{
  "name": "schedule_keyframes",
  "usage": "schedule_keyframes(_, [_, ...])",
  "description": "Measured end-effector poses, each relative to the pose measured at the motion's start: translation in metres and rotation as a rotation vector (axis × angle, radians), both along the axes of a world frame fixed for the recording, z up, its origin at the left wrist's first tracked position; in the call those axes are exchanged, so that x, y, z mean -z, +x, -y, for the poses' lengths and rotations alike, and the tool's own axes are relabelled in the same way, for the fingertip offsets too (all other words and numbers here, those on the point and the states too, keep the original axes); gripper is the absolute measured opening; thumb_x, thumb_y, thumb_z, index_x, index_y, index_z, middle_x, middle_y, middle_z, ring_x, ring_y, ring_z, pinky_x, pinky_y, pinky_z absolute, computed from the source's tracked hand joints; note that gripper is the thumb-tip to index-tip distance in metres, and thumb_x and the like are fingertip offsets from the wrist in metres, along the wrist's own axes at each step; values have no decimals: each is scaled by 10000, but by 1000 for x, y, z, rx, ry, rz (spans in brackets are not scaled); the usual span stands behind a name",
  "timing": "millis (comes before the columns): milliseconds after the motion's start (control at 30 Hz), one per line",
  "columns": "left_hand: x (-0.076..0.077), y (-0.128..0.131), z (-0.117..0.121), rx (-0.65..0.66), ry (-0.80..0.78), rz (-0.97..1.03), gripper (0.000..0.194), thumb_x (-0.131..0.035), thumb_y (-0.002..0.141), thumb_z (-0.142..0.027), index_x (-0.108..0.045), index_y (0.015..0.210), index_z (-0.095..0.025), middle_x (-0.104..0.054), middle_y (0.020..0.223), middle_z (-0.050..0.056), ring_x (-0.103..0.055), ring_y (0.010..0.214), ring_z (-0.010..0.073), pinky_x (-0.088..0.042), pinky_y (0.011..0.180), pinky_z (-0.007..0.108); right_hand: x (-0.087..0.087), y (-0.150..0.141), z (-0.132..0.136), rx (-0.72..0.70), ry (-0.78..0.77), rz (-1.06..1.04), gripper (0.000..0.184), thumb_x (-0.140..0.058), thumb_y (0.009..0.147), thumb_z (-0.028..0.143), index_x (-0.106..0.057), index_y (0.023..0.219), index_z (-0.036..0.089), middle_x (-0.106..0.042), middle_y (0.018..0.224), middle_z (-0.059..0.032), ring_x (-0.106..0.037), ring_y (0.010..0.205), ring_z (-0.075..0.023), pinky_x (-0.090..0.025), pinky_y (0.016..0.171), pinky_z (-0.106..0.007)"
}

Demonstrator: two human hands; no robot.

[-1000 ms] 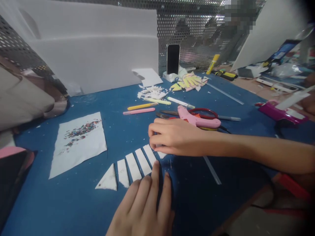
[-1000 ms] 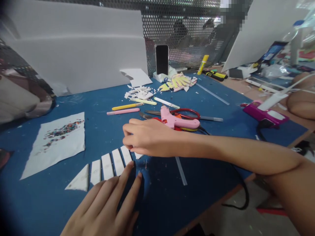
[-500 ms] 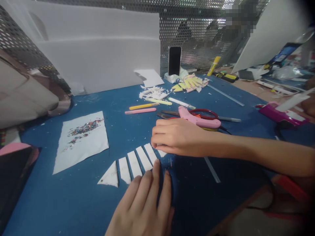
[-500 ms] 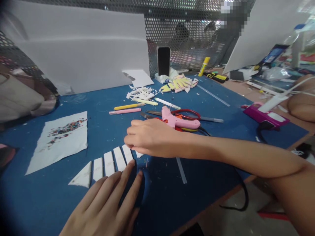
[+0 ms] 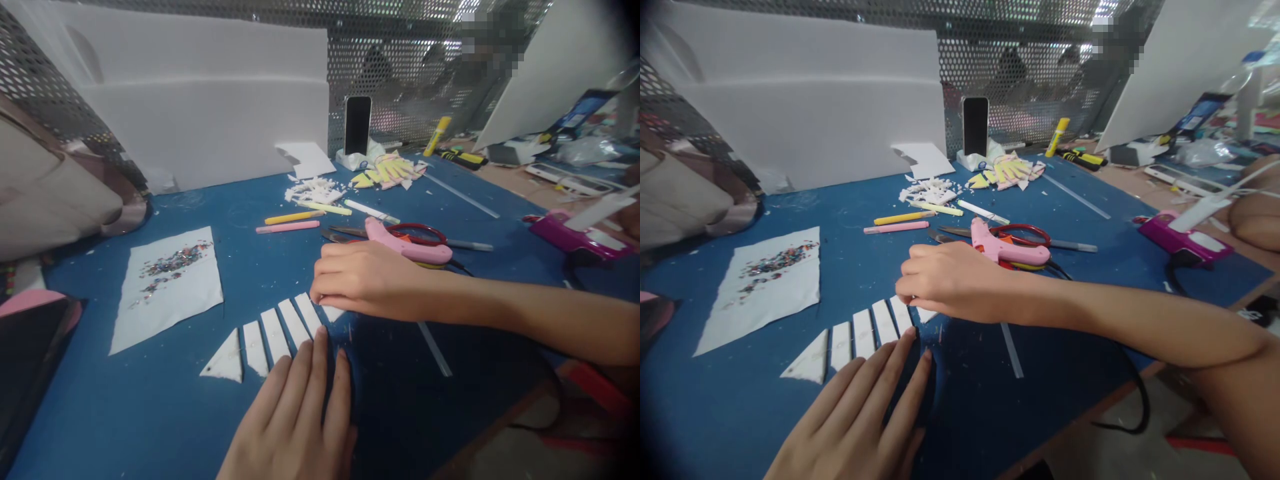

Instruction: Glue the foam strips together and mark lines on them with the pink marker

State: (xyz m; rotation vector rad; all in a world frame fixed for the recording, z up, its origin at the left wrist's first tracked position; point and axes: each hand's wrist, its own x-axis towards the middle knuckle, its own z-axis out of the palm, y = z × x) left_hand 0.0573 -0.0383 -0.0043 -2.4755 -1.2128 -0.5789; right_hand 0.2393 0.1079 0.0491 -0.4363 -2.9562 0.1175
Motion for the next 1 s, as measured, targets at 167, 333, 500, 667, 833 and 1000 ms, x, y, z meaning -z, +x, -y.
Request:
schedule_keyframes(167, [0, -1, 0, 7, 2, 3, 335, -377, 1012, -265, -574, 1247, -130, -628, 1286, 142, -675, 1115, 244, -391, 972, 378, -1, 0, 0, -6, -10, 10, 191, -494, 989, 184, -649, 886, 139, -634, 899, -66, -479, 879, -183, -371, 752, -303])
schedule_keyframes(333, [1, -1, 0, 6, -2, 0, 340, -368, 1015, -275, -566, 1254, -137, -624, 1292, 141, -672, 1121, 245, -385, 980, 378, -4, 0, 2, 6, -25, 43, 211, -489, 995, 189, -660, 886, 134, -631, 890, -68, -478, 869, -183, -367, 737, -303])
schedule_keyframes(500, [0, 0, 0, 2, -3, -10, 338, -364, 1016, -272, -564, 1251, -136, -626, 1290, 141, -680, 1104, 243, -387, 973, 377, -4, 1, 2, 9, -16, 48, 218, -492, 993, 192, -659, 862, 146, -625, 877, -60, -483, 880, -186, -360, 703, -301])
schedule_keyframes(667, [0, 0, 0, 3, 0, -14, 345, -362, 1015, -272, -559, 1261, -130, -619, 1296, 148, -679, 1106, 249, -384, 970, 380, -4, 1, 3, 10, -21, 38, 210, -499, 986, 172, -656, 848, 154, -619, 875, -47, -487, 876, -175, -351, 676, -291])
schedule_keyframes(833, [0, -1, 0, 10, -4, -19, 347, -364, 1012, -264, -559, 1262, -123, -620, 1296, 153, -677, 1109, 254, -384, 975, 383, -3, 1, 3, -1, -13, 24, 212, -496, 987, 160, -650, 841, 150, -619, 870, -57, -483, 873, -175, -342, 681, -288])
schedule_keyframes(1000, [1, -1, 1, -1, -19, -24, 344, -365, 1012, -267, -548, 1270, -132, -618, 1306, 147, -672, 1118, 245, -381, 979, 376, -3, 1, 3, -2, -16, 45, 214, -482, 994, 167, -641, 851, 153, -614, 880, -55, -480, 879, -176, -342, 681, -288])
